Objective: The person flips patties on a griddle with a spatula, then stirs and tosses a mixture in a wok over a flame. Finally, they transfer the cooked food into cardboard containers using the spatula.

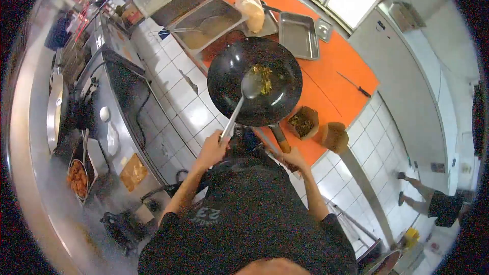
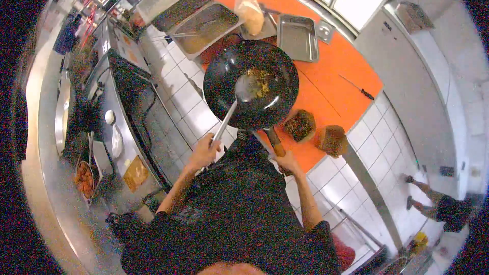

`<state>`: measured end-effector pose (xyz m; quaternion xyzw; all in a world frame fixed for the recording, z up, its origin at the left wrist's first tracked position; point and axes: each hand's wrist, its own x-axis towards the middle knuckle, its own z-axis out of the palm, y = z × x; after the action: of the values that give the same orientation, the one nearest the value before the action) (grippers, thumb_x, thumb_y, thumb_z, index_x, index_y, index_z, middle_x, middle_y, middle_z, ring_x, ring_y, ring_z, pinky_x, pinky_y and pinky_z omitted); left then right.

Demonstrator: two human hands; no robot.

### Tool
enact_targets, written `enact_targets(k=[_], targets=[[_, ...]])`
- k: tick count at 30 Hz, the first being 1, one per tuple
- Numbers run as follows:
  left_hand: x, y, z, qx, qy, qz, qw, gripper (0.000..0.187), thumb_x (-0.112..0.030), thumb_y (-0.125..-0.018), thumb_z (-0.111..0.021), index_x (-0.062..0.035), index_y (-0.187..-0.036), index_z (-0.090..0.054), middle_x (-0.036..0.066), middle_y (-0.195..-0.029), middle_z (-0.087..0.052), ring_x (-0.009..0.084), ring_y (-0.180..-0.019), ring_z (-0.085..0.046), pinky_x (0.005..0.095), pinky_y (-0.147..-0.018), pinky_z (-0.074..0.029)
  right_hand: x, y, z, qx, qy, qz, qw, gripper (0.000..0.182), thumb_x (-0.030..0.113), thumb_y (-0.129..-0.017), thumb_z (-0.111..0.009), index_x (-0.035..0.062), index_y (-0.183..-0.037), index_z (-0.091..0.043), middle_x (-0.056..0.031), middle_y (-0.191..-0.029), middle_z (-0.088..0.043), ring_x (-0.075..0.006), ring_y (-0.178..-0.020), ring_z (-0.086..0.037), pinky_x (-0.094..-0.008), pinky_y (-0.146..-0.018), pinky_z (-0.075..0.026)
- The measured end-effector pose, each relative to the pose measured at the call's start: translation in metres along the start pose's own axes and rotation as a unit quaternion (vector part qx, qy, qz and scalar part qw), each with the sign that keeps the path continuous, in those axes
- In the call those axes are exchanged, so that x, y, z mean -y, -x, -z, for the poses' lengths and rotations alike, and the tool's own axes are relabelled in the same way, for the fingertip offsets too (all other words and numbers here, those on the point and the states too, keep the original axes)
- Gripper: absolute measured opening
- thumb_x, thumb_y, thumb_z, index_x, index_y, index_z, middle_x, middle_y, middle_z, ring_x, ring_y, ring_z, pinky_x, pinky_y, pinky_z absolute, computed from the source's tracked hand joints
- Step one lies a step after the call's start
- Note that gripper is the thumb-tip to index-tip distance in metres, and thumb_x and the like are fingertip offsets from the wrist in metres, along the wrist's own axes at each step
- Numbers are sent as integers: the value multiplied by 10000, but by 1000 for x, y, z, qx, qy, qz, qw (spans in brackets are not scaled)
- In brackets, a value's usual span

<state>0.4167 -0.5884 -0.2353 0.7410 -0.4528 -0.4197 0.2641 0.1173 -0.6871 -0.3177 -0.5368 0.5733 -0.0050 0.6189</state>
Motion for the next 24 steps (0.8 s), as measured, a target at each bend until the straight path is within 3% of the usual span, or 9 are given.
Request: enact_targets(k=[1,6,9,11,14,15,19,21,24], targets=[[2,0,7,4,-4,-3,1000,285,-254,-938,-469,-39,-1122,-438,109,-667,-572,224,-517,-556,370,-474,-435,-4,-4,4,48,-24,9,999,389,392,-742,-751,55,-756,-556,-25,-545,-508,-129,-432,-518,-295,-365,-404],[-36,-44,44,-124,-267,-131,947,344,-110,-855,-490,-65,-1192,-433,186,-800,-603,366,-690,-617,463,-601,-492,18,7,16,156,-75,-66,983,466,472,-708,-766,59,-776,-561,-29,-566,-536,-124,-439,-533,-288,-361,-408],[-46,-71,42,-141,-332,-175,916,395,-116,-842,-509,-84,-1227,-427,207,-914,-580,389,-730,-618,491,-629,-502,4,-14,1,109,-35,-42,993,436,440,-725,-755,45,-788,-581,-41,-603,-551,-121,-443,-533,-280,-373,-421],[-41,-91,29,-126,-347,-170,914,457,-128,-850,-504,-116,-1295,-402,223,-972,-543,422,-744,-609,505,-641,-508,-37,-38,-24,46,-81,27,995,376,411,-777,-697,67,-744,-550,-28,-555,-520,-108,-389,-463,-266,-306,-342],[-31,-98,11,-116,-343,-153,920,475,-116,-854,-493,-149,-1318,-396,217,-904,-550,424,-742,-593,500,-691,-500,-14,-8,-51,-42,-15,-31,999,327,355,-797,-684,63,-729,-552,-14,-540,-508,-112,-389,-465,-281,-328,-346],[-30,-93,12,-130,-313,-180,923,506,-119,-850,-497,-168,-1342,-391,216,-911,-546,409,-733,-593,495,-681,-499,-16,-5,-55,-55,-35,48,997,265,254,-750,-684,10,-775,-583,-54,-569,-563,-185,-439,-542,-353,-410,-422],[-27,-64,29,-109,-258,-178,943,521,-111,-848,-511,-169,-1353,-397,212,-872,-531,384,-711,-584,477,-652,-492,-26,21,-57,-56,3,1,998,256,247,-764,-676,6,-797,-597,-64,-568,-564,-194,-446,-553,-344,-437,-426],[-40,-48,43,-90,-233,-195,949,552,-114,-850,-518,-192,-1374,-364,204,-866,-523,390,-694,-578,476,-629,-493,-3,58,-64,-123,-20,46,991,272,241,-806,-675,25,-712,-540,-7,-506,-482,-111,-378,-462,-284,-349,-354],[-81,-25,60,-75,-218,-210,950,562,-117,-858,-514,-225,-1381,-339,195,-871,-523,395,-682,-580,485,-623,-499,4,86,-77,-169,-27,30,985,242,198,-821,-663,4,-753,-537,-11,-513,-489,-109,-377,-463,-273,-352,-355]])
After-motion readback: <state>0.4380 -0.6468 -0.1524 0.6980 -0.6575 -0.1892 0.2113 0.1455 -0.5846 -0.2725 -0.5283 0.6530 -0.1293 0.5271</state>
